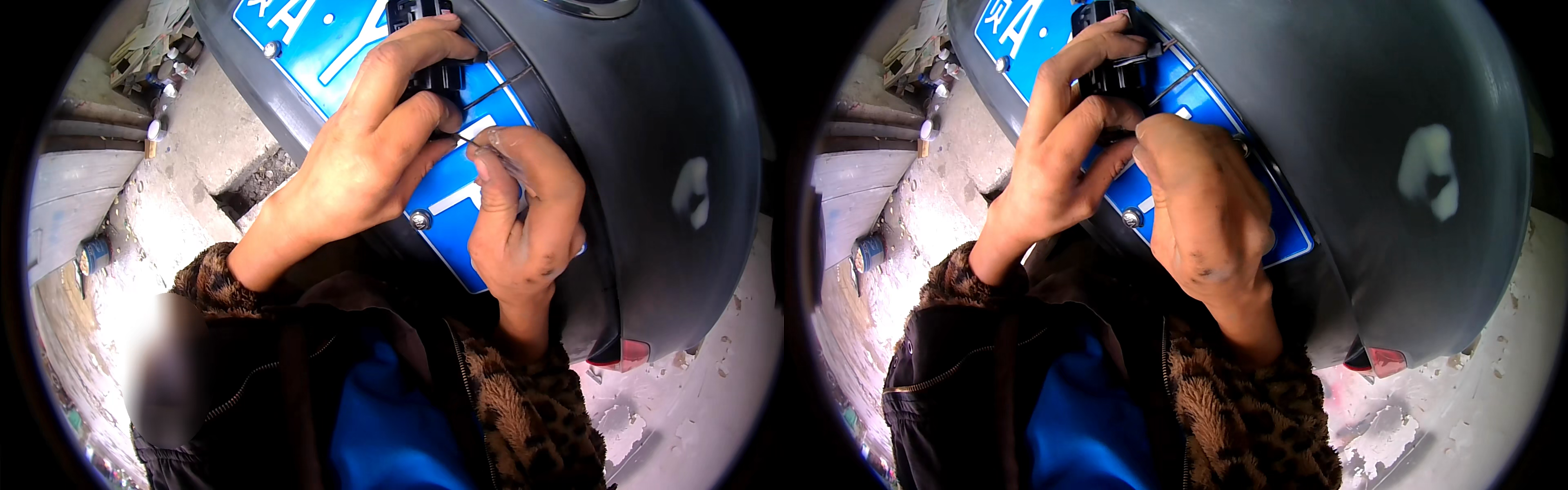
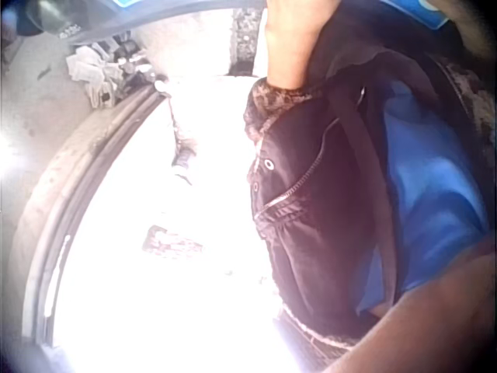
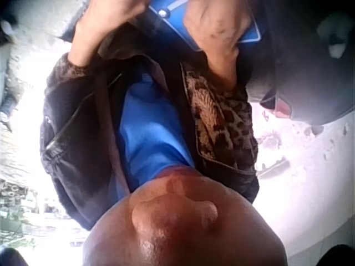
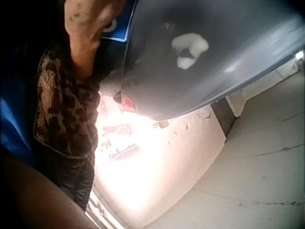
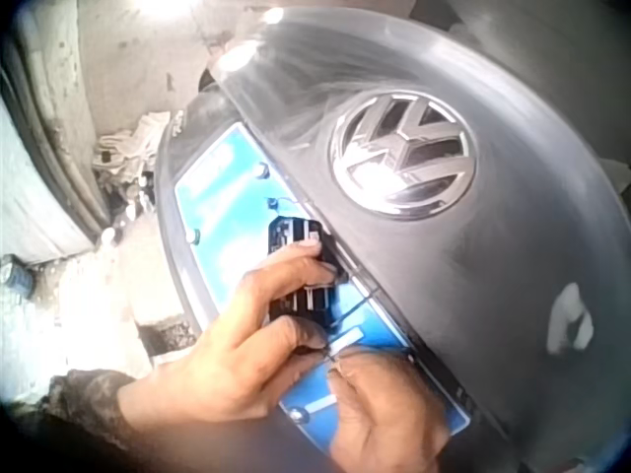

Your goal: The person installs a rear camera on a vehicle license plate area by inserting wires, using a screwdriver to secure the housing, and adjusting the component into place.

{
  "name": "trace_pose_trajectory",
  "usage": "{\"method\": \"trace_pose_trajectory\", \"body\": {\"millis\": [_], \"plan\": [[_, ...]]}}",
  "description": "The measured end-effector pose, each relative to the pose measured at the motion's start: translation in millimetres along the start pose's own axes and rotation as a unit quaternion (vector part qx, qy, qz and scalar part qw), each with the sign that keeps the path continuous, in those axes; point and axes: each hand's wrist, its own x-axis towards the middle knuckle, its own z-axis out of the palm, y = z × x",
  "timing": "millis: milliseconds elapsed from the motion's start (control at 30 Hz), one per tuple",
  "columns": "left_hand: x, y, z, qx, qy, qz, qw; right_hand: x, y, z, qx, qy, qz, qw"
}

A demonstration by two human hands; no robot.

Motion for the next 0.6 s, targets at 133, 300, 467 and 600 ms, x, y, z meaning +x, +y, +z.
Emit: {"method": "trace_pose_trajectory", "body": {"millis": [133, 300, 467, 600], "plan": [[1, -3, 0, -0.005, 0.001, 0.002, 1.0, 2, 1, -2, -0.003, -0.007, 0.003, 1.0], [1, -4, -2, -0.009, -0.004, 0.004, 1.0, 0, -6, -7, -0.023, -0.025, 0.122, 0.992], [1, -4, -4, 0.021, -0.028, -0.003, 0.999, 0, -8, -8, -0.016, -0.031, 0.17, 0.985], [0, -7, -5, 0.004, -0.018, 0.004, 1.0, 2, -7, -2, 0.012, 0.017, 0.13, 0.991]]}}
